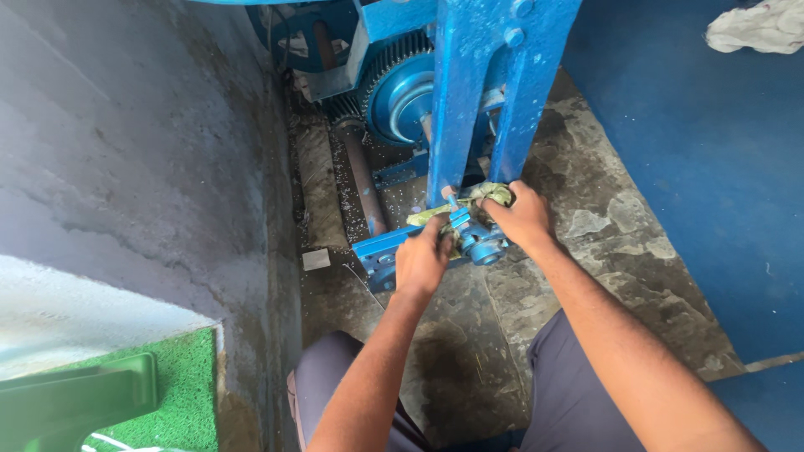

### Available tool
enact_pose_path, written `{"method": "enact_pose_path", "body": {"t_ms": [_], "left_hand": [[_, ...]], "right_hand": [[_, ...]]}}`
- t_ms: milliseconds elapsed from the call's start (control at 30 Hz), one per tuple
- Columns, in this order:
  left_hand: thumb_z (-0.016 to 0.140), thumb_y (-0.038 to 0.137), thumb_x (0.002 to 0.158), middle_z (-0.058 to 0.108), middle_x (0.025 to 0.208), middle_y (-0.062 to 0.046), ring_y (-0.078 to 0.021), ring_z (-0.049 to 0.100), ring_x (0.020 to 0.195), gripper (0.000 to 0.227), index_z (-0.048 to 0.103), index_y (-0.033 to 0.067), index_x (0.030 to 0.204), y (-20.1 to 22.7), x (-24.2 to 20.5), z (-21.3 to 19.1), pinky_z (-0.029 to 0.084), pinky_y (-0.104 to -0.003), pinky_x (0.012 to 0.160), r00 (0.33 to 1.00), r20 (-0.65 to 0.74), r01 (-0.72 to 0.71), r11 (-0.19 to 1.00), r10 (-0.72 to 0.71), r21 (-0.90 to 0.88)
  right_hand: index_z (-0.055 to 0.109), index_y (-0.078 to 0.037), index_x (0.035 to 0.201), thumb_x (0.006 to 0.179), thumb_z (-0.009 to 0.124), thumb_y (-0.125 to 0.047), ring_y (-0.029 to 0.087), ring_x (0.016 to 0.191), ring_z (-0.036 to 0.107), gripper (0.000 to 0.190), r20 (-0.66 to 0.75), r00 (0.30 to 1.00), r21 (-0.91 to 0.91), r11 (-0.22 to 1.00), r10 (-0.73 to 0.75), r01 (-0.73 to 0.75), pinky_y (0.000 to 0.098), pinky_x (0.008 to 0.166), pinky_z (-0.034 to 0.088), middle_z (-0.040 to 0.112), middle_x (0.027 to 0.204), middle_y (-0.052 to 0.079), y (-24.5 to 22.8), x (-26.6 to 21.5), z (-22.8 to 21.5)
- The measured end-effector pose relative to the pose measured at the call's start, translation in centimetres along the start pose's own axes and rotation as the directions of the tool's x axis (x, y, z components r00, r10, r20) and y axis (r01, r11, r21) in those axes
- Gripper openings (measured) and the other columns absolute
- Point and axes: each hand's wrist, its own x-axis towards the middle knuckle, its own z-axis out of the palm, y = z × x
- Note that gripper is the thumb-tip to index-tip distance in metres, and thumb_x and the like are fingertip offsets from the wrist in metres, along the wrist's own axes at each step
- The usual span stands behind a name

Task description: The person uses a cloth to wipe and clean the blue metal frame and gears of a machine. They systematically clean the lower mechanical parts, including the gears and bolts, before moving to the wooden top surface.

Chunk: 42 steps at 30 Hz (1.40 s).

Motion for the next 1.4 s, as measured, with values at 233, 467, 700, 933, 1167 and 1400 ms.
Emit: {"method": "enact_pose_path", "body": {"t_ms": [233,467,700,933,1167,1400], "left_hand": [[0.064,0.024,0.094,0.072,0.091,-0.021,-0.0441,0.068,0.088,0.018,0.075,0.0185,0.108,-0.5,1.7,1.6,0.053,-0.054,0.080,0.985,-0.152,-0.092,0.994,0.082,-0.065],[0.067,0.017,0.088,0.072,0.088,-0.021,-0.0447,0.067,0.088,0.011,0.071,0.0099,0.094,-1.6,3.5,2.6,0.051,-0.056,0.078,0.988,-0.047,-0.148,0.989,0.149,0.026],[0.067,0.011,0.081,0.071,0.086,-0.023,-0.0450,0.067,0.086,0.011,0.072,0.0079,0.090,-2.0,5.2,2.1,0.051,-0.054,0.079,0.977,0.079,-0.197,0.980,0.198,-0.030],[0.065,0.016,0.089,0.072,0.087,-0.022,-0.0383,0.072,0.080,0.028,0.072,0.0128,0.116,0.2,3.0,-1.3,0.055,-0.044,0.077,0.991,0.051,-0.103,0.948,0.124,-0.302],[0.070,0.019,0.088,0.073,0.092,-0.021,-0.0385,0.072,0.081,0.029,0.074,0.0155,0.117,-0.3,3.2,-2.1,0.056,-0.043,0.077,0.991,-0.007,-0.130,0.965,0.132,-0.227],[0.072,0.023,0.086,0.074,0.093,-0.018,-0.0396,0.070,0.092,0.026,0.077,0.0205,0.111,-1.0,3.8,-0.6,0.054,-0.048,0.084,0.995,0.014,-0.094,0.995,0.094,-0.028]], "right_hand": [[0.062,-0.001,0.125,0.086,0.073,-0.054,0.044,0.108,0.068,0.067,0.073,0.996,-0.054,0.998,0.046,-0.043,0.0514,0.090,0.053,0.070,0.117,0.027,-0.4,-0.1,-0.1],[0.055,-0.003,0.135,0.066,0.082,-0.072,0.044,0.110,0.066,0.101,0.103,0.990,-0.185,0.980,0.097,-0.077,0.0523,0.093,0.050,0.069,0.116,0.025,-1.7,0.0,-0.9],[0.070,-0.002,0.095,0.072,0.084,-0.055,0.038,0.094,0.073,0.060,0.044,0.999,-0.010,1.000,0.001,-0.001,0.0475,0.083,0.055,0.075,0.097,0.020,0.9,1.1,0.5],[0.073,-0.003,0.095,0.077,0.082,-0.035,0.028,0.083,0.075,0.037,0.017,1.000,0.199,0.980,-0.001,-0.002,0.0402,0.075,0.056,0.077,0.090,0.015,2.2,0.7,0.1],[0.077,-0.003,0.099,0.082,0.081,-0.031,0.025,0.085,0.076,0.033,-0.069,0.997,0.234,0.972,0.020,-0.003,0.0372,0.077,0.056,0.078,0.090,0.013,4.8,1.4,-0.7],[0.073,0.000,0.120,0.090,0.072,-0.050,0.039,0.113,0.070,0.058,-0.034,0.995,-0.010,0.996,0.090,-0.090,0.0454,0.099,0.053,0.075,0.116,0.025,4.9,0.9,-0.1]]}}
